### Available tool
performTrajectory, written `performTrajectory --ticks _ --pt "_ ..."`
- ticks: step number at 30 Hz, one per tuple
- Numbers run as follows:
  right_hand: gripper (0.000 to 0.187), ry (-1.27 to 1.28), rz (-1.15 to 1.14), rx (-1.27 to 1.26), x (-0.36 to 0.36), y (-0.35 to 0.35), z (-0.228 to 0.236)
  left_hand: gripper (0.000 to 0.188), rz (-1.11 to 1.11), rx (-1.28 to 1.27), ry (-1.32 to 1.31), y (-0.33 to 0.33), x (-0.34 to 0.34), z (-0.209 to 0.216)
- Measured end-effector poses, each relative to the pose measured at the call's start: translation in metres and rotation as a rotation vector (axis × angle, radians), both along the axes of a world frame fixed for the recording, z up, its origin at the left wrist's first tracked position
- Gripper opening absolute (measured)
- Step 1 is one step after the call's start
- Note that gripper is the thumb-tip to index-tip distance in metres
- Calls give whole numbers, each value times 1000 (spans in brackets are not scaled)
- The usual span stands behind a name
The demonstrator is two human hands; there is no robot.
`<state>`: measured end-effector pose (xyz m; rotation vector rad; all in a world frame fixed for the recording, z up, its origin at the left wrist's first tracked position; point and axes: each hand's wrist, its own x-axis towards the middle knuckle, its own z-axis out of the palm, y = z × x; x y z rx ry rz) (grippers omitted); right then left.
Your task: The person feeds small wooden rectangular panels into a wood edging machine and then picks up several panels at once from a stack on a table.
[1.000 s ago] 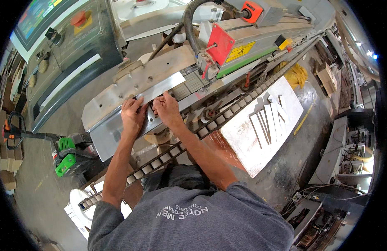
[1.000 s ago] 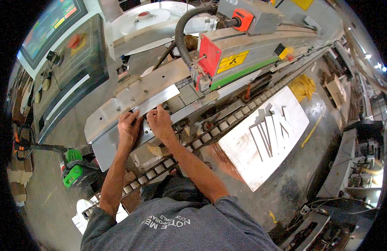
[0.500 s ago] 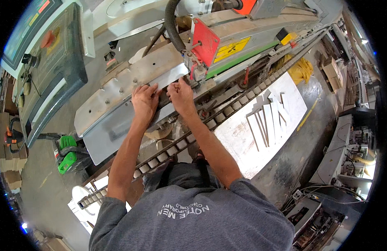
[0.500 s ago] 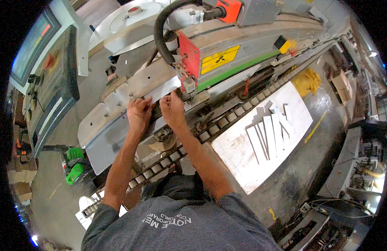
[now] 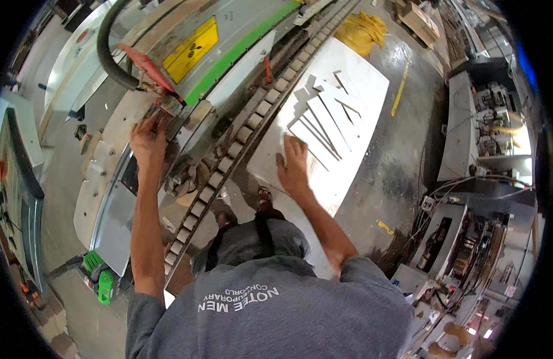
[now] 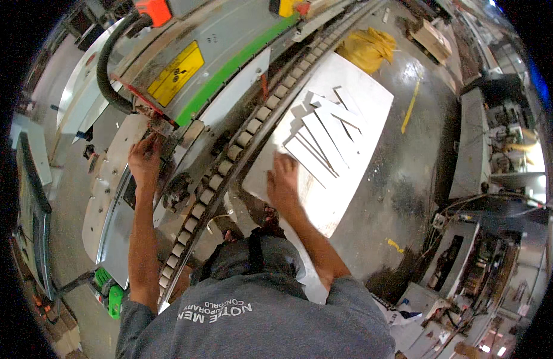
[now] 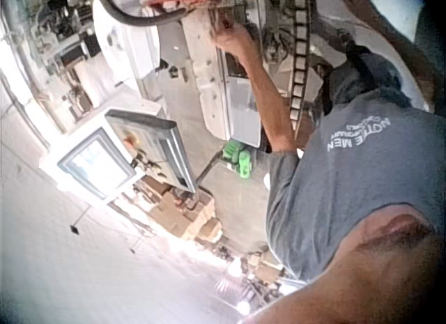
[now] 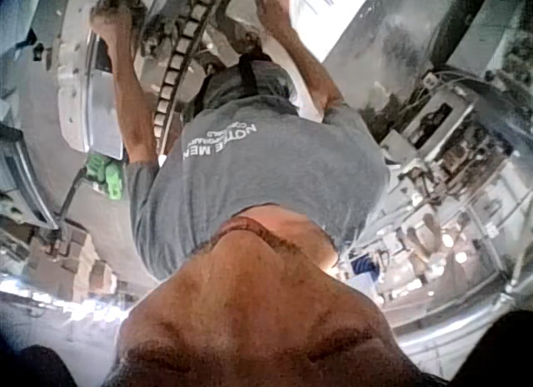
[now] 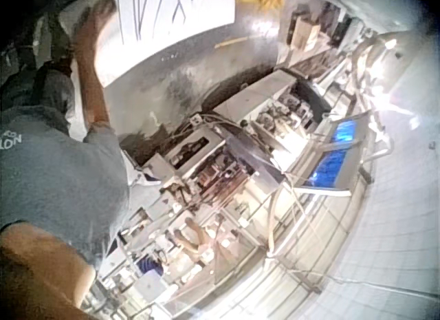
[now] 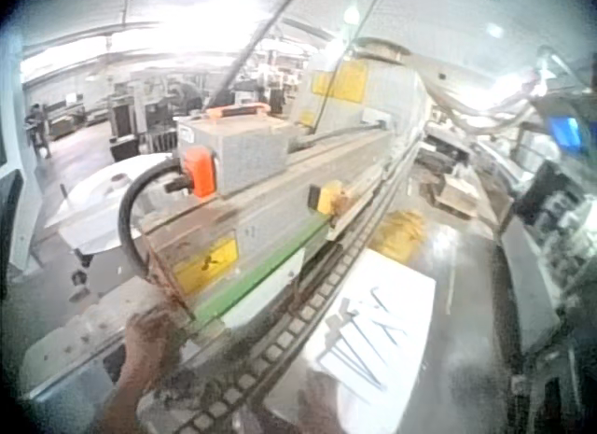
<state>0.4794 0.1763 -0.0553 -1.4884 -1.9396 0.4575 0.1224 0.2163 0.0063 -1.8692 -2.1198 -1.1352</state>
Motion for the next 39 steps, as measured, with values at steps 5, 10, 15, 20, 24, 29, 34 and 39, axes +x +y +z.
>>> performTrajectory --ticks 5,10,15,20,24,29,34,39 --pt "67 -491 -91 -147 53 12 -65 18 -39 61 9 -43 20 0" --pt "69 -545 71 -247 45 -7 -64 14 10 -17 -113 -83 17 -6" --pt "68 -523 3 -124 43 -10 -60 10 22 40 -113 -111 22 1" --pt "52 -472 164 -167 72 7 -40 18 -104 -24 -230 -132 40 8" --pt "53 392 200 -726 31 -22 41 42 -264 -168 -469 -160 68 30" --pt "55 1178 158 -818 -97 -56 63 52 -414 -392 -560 -185 74 66" --pt "46 1247 460 -947 -205 -45 60 46 -70 -272 -627 -206 -1 36" --pt "62 1041 566 -991 -258 -64 53 40 110 -239 -244 -215 -82 20"
